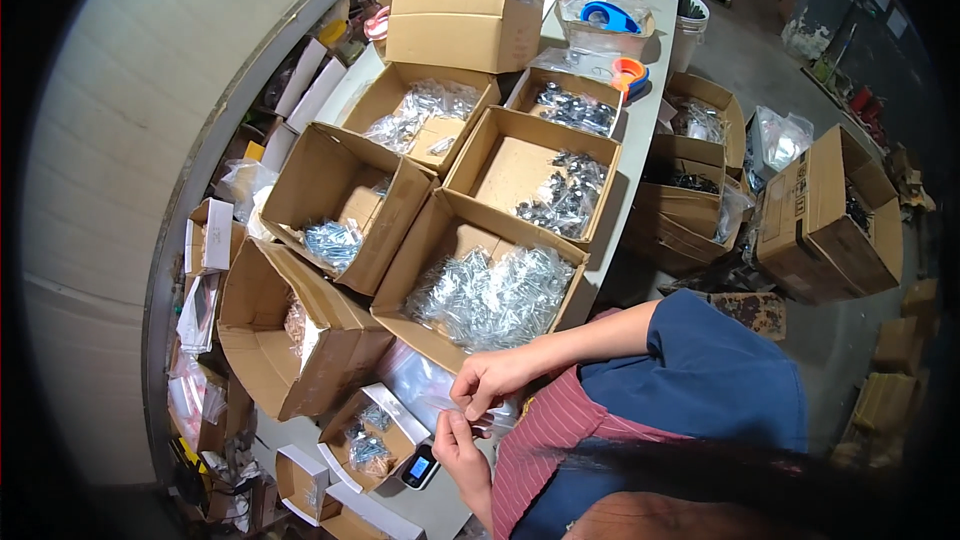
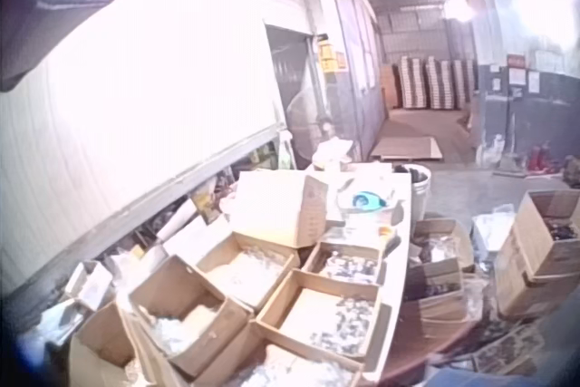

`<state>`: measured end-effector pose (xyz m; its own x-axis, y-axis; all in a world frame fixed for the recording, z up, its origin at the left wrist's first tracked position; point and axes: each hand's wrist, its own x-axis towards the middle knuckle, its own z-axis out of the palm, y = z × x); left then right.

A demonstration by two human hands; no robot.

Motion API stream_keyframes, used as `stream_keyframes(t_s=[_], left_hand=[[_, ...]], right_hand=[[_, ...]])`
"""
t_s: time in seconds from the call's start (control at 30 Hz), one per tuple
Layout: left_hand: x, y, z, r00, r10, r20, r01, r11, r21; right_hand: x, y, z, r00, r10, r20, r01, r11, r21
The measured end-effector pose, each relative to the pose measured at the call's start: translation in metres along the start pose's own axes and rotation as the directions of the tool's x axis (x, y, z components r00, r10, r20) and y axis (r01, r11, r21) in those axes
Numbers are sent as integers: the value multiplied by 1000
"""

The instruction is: The person weighs small metal hardware components in a plastic bag on a digital scale, then seals the bag and places it into a cardboard box before repeating the process with different metal parts from surrounding bins.

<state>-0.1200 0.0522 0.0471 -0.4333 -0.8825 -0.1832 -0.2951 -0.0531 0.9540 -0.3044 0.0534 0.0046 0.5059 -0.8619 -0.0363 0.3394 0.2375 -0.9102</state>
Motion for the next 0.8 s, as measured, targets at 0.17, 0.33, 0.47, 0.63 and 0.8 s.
stream_keyframes(t_s=[0.17,0.33,0.47,0.63,0.8], left_hand=[[-8,4,9,992,80,-100,-86,995,-49],[-16,0,21,969,107,-224,-164,952,-257],[-23,3,38,937,80,-340,-152,970,-191],[-23,-6,38,787,206,-581,206,800,563],[-42,-13,34,815,208,-542,386,502,774]], right_hand=[[-2,-5,3,995,-90,-39,78,968,-238],[-4,-4,5,966,-254,51,257,918,-302],[-13,-11,2,897,-421,133,438,809,-393],[-19,-12,-18,811,-557,182,358,226,-906],[-20,-15,-29,937,-301,176,259,263,-929]])
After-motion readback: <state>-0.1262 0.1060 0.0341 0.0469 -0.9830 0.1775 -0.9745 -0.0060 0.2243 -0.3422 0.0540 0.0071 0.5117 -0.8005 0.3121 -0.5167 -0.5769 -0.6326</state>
